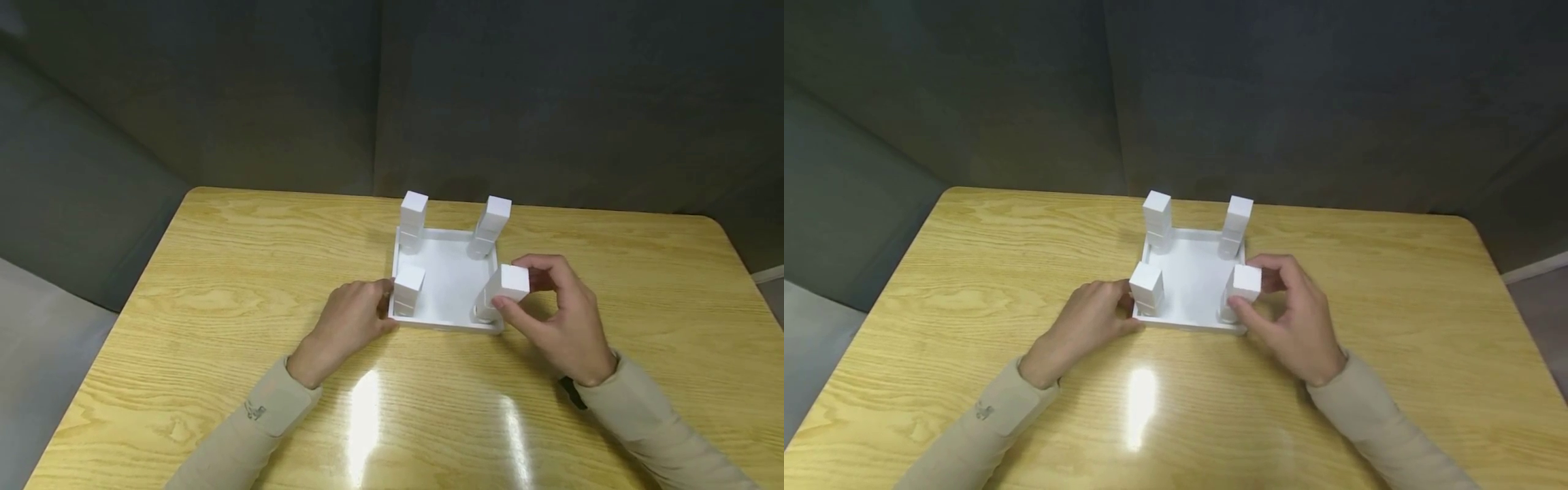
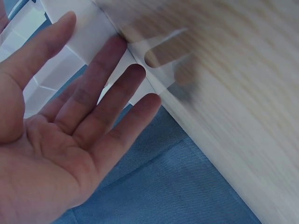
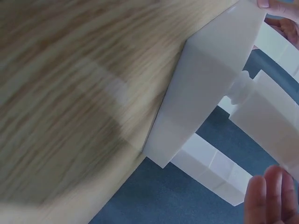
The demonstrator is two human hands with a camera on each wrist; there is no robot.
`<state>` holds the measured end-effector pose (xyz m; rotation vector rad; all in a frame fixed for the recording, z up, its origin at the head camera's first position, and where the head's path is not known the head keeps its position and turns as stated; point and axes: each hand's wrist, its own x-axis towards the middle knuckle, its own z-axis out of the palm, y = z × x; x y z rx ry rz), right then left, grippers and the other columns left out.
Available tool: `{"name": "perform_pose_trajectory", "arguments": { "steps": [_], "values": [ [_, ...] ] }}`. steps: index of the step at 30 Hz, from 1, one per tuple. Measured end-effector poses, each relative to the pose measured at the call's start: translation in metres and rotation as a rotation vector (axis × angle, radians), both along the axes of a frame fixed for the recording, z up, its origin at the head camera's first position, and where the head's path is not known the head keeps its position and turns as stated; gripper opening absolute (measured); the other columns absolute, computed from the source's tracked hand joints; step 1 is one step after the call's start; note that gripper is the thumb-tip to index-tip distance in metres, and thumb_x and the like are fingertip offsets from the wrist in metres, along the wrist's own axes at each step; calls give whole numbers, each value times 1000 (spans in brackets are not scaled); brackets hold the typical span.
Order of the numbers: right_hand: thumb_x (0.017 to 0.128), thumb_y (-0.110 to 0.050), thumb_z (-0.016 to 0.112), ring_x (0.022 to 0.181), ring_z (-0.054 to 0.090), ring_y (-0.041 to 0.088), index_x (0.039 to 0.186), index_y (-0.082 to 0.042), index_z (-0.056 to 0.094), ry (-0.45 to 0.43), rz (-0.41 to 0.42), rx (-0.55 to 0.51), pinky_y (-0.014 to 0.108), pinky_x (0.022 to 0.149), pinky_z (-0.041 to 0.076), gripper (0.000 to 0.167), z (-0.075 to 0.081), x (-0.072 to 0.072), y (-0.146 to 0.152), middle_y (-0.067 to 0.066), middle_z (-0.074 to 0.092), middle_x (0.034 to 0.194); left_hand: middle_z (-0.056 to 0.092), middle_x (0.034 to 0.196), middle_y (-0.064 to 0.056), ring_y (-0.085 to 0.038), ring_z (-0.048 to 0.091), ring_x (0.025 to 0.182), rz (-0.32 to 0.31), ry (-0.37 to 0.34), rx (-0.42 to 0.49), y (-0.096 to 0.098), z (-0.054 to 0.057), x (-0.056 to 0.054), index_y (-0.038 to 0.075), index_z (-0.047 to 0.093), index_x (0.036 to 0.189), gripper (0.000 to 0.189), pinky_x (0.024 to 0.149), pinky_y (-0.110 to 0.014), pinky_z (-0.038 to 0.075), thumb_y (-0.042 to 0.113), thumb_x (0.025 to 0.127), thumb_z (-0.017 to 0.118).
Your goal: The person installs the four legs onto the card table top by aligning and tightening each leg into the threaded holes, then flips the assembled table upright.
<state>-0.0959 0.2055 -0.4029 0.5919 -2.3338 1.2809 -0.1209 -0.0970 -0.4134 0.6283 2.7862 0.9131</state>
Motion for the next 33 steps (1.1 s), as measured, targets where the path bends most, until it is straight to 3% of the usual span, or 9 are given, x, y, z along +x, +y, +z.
{"name": "perform_pose_trajectory", "arguments": {
  "steps": [5, 9, 13, 20, 23, 27, 33],
  "values": [
    [79, 7, 87, 97, 63, 10, 129, 8, 67, 44, 10, 37, 18, 89, 49, 54, 0, -1, 2, 15, 70, 116, 74, 84, -7, -16, 62, 73, 6, 0, -5, 0, 0, 0, -14, 68, 134, 65, 69, -35, 54, 6, 81, 98],
    [85, -2, 79, 97, 61, 10, 131, 8, 70, 94, 17, 54, 17, 89, 49, 47, -1, -2, 3, 17, 67, 107, 74, 85, -8, -16, 62, 73, 9, -4, -2, 0, 0, 1, -15, 67, 134, 65, 70, -35, 55, 5, 81, 98],
    [85, -3, 73, 94, 60, 9, 131, 7, 73, 142, 9, 30, 17, 88, 49, 47, -2, -3, 4, 16, 67, 102, 74, 86, -8, -16, 62, 73, 15, -9, 0, 0, 0, 1, -15, 67, 135, 66, 70, -36, 55, 5, 81, 98],
    [81, 0, 81, 91, 60, 13, 137, 7, 70, 105, 16, 1, 16, 88, 50, 58, -3, -2, 4, 16, 64, 101, 73, 85, -8, -16, 61, 72, 8, -3, 0, -1, 1, 1, -15, 67, 135, 65, 69, -35, 54, 5, 81, 98],
    [92, -18, 87, 89, 60, 13, 140, 5, 69, 82, 26, 17, 16, 88, 51, 55, -2, -1, 4, 14, 63, 101, 73, 84, -7, -15, 60, 71, 5, -7, 0, -1, 0, 1, -15, 67, 135, 65, 68, -33, 53, 6, 82, 98],
    [99, -52, 79, 87, 60, 14, 137, 4, 72, 56, 25, 28, 17, 87, 52, 68, 2, -1, 4, 12, 62, 96, 73, 84, -7, -15, 60, 71, 13, -10, -1, -1, 1, 1, -15, 67, 135, 65, 67, -33, 52, 6, 81, 98],
    [94, -54, 81, 86, 65, 17, 136, 5, 73, 11, 48, 10, 18, 87, 55, 72, 4, -1, 7, 11, 63, 95, 73, 85, -7, -15, 61, 72, 18, -13, 0, -2, 1, 1, -14, 67, 136, 66, 67, -34, 52, 4, 81, 98]
  ]
}}
